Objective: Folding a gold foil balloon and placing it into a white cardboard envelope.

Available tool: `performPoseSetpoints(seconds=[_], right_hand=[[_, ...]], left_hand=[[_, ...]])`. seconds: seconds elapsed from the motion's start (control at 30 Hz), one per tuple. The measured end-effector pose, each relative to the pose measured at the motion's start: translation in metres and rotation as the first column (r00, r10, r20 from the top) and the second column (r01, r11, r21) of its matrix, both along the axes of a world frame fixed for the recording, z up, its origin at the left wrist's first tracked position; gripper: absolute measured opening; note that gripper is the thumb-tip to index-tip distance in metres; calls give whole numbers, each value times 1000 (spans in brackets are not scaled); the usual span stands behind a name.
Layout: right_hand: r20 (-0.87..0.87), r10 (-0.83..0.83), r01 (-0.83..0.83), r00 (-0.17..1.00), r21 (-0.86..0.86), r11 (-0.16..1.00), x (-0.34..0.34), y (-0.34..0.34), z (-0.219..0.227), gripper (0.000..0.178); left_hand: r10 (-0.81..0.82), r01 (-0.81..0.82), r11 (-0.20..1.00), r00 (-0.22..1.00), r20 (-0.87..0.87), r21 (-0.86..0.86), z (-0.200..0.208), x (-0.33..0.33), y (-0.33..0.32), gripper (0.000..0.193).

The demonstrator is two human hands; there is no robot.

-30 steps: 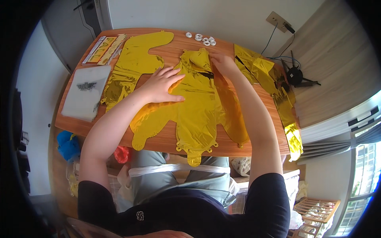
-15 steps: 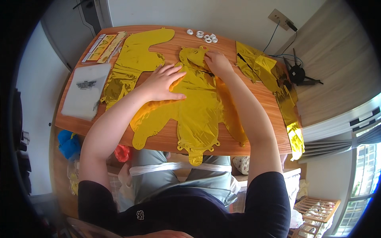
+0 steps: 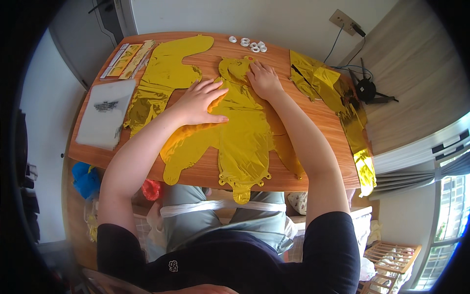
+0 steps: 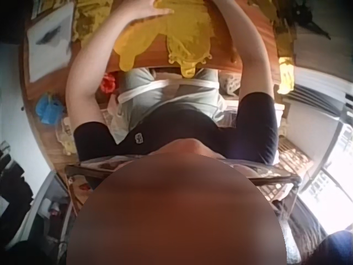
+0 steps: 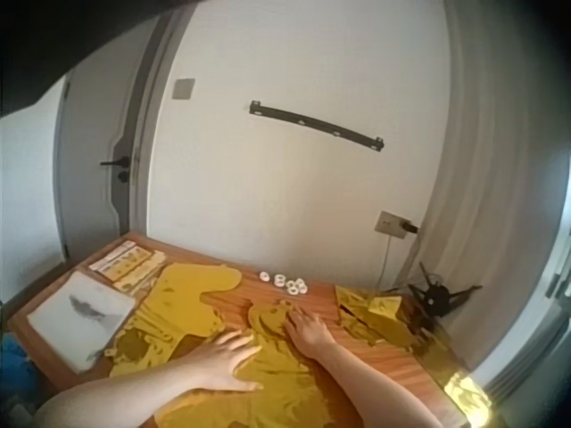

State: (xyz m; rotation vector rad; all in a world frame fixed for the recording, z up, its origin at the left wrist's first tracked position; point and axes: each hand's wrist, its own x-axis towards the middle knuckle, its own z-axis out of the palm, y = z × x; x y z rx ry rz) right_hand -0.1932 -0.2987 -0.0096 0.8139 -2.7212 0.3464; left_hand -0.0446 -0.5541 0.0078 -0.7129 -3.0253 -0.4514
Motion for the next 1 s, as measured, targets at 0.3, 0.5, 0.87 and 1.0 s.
performPoseSetpoints(seconds=[0.3,0.5,0.87,1.0], right_hand=[[190,-116,91,975,132,987,-5,-2,7,81],[421,-27,227,907,-433,872,15,28,42,75],[406,-452,389,794,231,892,161,116,75,57],[584,-363,446,726,2,895,168,128,76,52]], left_hand=[[-4,4,1000,1000,-4,4,-1,-1,0,104],[-14,14,1000,1000,13,7,-1,-1,-1,109],[-10,10,1000,999,41,-3,1,-1,-2,108],[-18,18,1000,999,32,1,0,-3,-1,108]])
